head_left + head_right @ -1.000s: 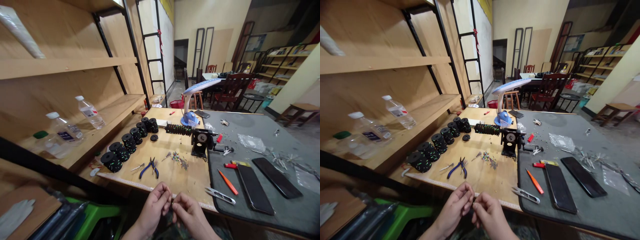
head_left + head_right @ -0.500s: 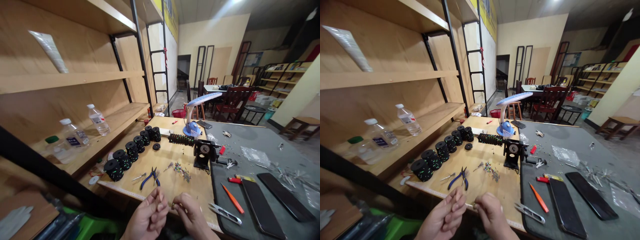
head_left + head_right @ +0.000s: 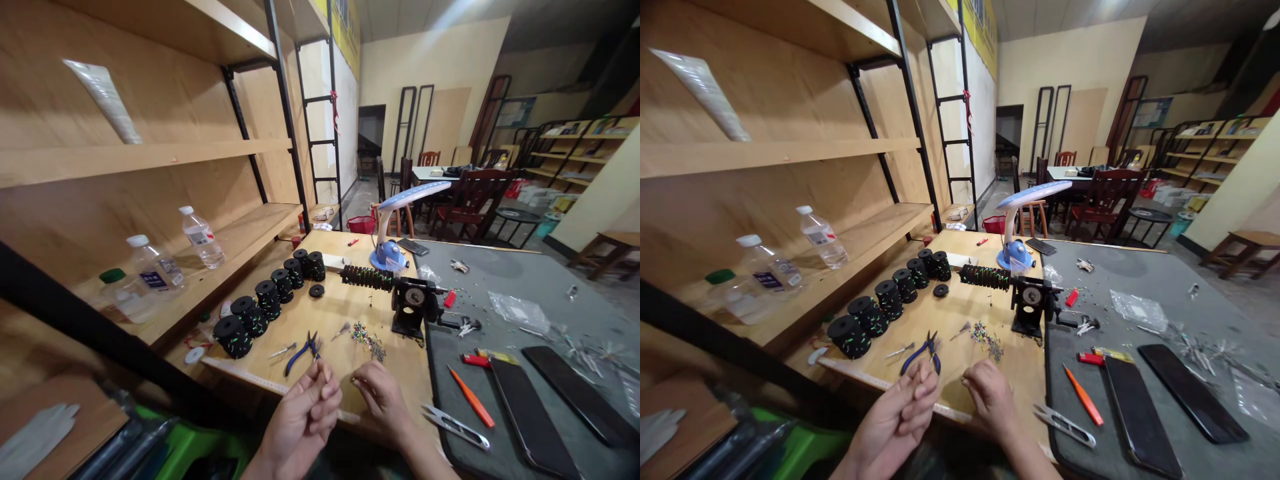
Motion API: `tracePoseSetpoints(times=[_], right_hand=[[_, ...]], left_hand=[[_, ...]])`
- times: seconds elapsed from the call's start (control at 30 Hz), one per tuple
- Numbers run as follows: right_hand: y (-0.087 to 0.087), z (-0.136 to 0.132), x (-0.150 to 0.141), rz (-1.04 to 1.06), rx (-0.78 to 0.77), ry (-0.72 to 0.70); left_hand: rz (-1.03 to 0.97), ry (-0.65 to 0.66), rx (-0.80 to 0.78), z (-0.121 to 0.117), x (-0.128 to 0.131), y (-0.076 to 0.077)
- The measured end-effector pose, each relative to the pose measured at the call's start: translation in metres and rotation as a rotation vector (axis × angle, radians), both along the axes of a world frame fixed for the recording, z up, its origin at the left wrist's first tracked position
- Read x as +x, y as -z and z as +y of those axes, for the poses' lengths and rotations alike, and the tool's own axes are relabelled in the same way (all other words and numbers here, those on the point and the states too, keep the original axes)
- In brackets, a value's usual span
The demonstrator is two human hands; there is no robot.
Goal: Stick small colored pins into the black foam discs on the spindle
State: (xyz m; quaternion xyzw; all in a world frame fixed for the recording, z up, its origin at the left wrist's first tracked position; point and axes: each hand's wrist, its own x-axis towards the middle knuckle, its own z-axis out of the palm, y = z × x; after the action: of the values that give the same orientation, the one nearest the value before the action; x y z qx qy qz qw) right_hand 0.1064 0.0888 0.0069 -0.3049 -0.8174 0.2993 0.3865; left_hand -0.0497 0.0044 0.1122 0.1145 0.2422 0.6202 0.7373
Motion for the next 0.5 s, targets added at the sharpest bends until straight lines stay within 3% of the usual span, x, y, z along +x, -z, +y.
tracePoseSetpoints(times=[0.17, 0.33, 0.5], right_hand=[[0.010, 0.001, 0.008, -0.058, -0.055, 0.052], [0.010, 0.000, 0.014, -0.116, -0.079, 0.066], [0.011, -0.004, 0.015, -0.130, -0.072, 0.079]], left_hand=[[0.165, -0.068, -0.016, 0.016, 0.001, 0.012], [0.325, -0.072, 0.022, 0.029, 0.008, 0.013], [0.524, -0.187, 0.153, 0.034, 0.012, 0.011]])
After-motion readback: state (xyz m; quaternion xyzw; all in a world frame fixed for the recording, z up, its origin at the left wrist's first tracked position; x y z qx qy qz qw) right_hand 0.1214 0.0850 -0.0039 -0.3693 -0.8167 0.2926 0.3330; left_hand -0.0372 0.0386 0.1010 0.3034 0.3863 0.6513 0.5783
